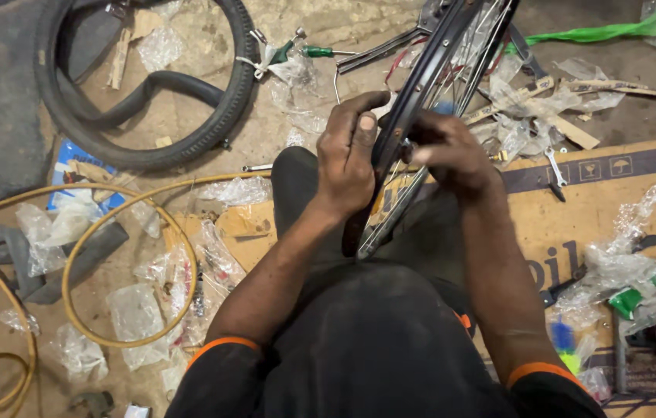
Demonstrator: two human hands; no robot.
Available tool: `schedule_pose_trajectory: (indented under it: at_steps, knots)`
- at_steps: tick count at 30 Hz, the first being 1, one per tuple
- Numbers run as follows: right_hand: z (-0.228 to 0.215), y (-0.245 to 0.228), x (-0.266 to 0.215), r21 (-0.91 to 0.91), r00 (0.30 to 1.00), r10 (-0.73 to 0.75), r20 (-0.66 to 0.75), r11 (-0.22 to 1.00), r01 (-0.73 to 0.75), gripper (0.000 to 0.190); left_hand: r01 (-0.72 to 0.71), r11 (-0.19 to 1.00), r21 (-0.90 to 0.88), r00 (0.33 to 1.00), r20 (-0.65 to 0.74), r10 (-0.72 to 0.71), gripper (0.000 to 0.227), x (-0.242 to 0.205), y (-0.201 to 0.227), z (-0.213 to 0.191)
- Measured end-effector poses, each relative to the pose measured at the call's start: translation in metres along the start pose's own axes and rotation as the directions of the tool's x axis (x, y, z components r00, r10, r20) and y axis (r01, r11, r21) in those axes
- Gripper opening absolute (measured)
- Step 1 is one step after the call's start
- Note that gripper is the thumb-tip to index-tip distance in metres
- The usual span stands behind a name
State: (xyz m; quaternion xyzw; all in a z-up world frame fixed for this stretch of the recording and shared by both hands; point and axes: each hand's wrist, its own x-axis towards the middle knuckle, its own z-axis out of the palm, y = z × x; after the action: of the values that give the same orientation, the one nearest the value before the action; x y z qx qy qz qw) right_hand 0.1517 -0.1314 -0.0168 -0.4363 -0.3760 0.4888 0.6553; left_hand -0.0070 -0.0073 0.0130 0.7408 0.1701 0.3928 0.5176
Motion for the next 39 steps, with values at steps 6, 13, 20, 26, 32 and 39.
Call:
schedule_pose_trajectory:
  at_steps: [6, 13, 20, 26, 32, 39]
  knots:
    - [0.031, 0.034, 0.002, -0.216, 0.86, -0.195, -0.472, 0.971, 0.101, 0.04, -0.189, 0.967, 0.168, 0.977, 0.127, 0.169, 0.033, 0.009, 0.002, -0.004]
    - [0.062, 0.049, -0.007, -0.488, 0.724, -0.585, -0.365, 0.783, 0.386, 0.025, -0.137, 0.985, 0.106, 0.971, 0.21, 0.112, 0.03, 0.008, -0.005, -0.012]
    - [0.024, 0.019, -0.002, -0.814, 0.877, -0.407, -0.257, 0.58, 0.031, 0.04, -0.065, 0.998, -0.007, 0.97, 0.236, 0.065, 0.033, -0.004, -0.006, -0.002]
    - [0.026, 0.029, 0.01, -0.82, 0.945, -0.299, -0.136, 0.569, 0.062, 0.033, -0.065, 0.998, 0.005, 0.977, 0.204, 0.063, 0.041, -0.003, -0.005, -0.003]
    - [-0.007, -0.008, 0.003, -0.272, 0.998, 0.018, 0.054, 0.962, -0.002, 0.046, 0.049, 0.993, -0.103, 0.981, 0.19, -0.029, 0.045, -0.004, -0.009, -0.005]
    - [0.06, 0.01, 0.011, -0.991, 0.49, -0.87, 0.049, 0.017, 0.13, 0.032, 0.137, 0.942, -0.306, 0.989, 0.096, -0.113, 0.037, -0.015, -0.02, 0.011]
